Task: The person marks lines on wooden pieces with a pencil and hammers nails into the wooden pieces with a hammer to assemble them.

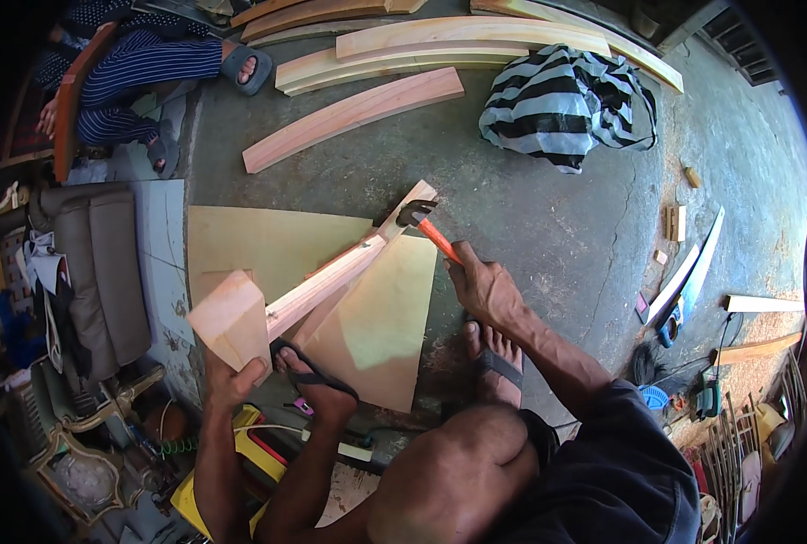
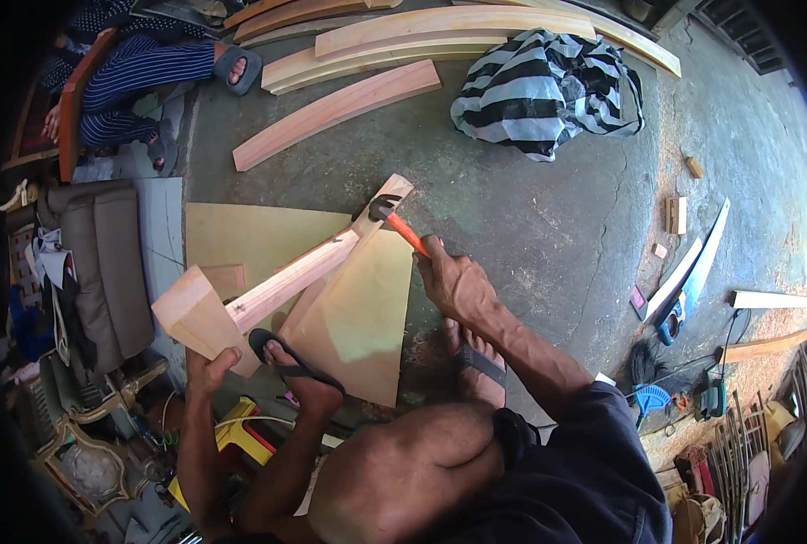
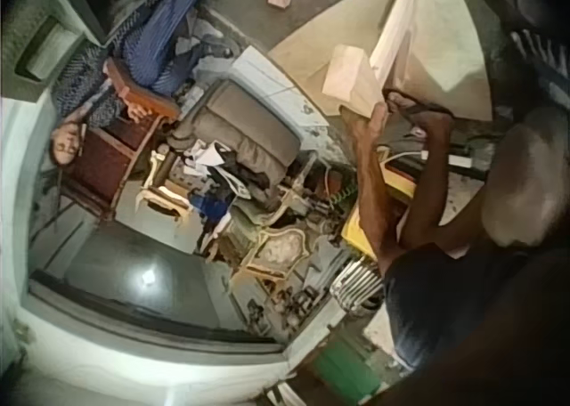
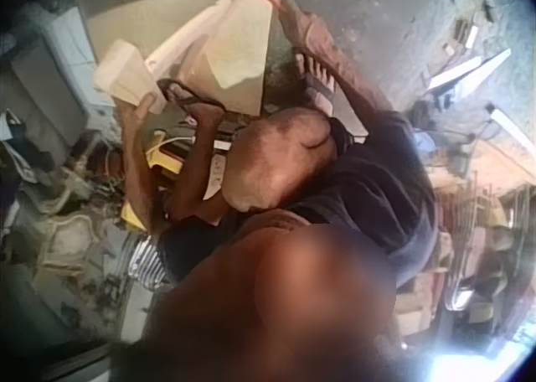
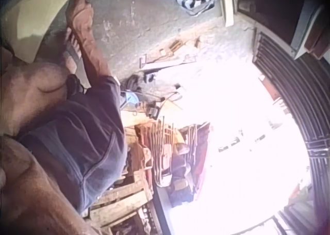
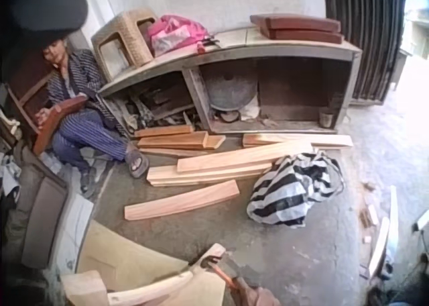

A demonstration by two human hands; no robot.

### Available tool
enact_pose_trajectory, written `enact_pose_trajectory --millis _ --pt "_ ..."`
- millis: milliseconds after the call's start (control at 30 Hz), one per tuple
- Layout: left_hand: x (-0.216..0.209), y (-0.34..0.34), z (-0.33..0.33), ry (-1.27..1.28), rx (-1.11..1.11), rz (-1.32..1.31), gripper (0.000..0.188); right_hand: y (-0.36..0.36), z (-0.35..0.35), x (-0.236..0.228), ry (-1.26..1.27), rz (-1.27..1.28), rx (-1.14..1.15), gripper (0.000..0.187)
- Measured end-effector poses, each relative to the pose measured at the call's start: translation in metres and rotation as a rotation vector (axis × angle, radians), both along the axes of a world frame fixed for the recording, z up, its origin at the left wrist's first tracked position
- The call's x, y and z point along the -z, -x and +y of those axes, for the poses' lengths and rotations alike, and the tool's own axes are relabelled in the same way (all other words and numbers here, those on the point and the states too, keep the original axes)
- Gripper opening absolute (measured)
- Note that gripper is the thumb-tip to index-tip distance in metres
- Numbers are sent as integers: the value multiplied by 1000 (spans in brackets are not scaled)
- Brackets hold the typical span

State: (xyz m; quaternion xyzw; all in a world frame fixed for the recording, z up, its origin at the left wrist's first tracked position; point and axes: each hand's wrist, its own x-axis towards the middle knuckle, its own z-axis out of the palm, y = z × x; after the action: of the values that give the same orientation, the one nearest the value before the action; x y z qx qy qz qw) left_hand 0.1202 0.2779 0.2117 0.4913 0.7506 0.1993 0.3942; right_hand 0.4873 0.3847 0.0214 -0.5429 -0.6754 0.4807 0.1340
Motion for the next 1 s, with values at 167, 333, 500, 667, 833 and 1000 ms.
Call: enact_pose_trajectory --millis 167,333,500,667,833,1000 --pt "-5 -8 4 15 51 63 59 0 3 -1 -10 15 -6 23" --pt "-13 -23 15 95 -39 -18 45 -1 -3 -8 -90 3 -29 28" --pt "-19 -31 16 -29 9 -10 42 3 -1 -97 -32 329 115 36" --pt "-21 -34 23 -51 148 42 41 12 -14 -50 -376 123 -107 32" --pt "-18 -31 22 -11 86 72 33 10 -9 -88 -198 212 -71 34" --pt "-28 -34 24 -60 64 102 31 20 -1 -107 -165 302 61 32"
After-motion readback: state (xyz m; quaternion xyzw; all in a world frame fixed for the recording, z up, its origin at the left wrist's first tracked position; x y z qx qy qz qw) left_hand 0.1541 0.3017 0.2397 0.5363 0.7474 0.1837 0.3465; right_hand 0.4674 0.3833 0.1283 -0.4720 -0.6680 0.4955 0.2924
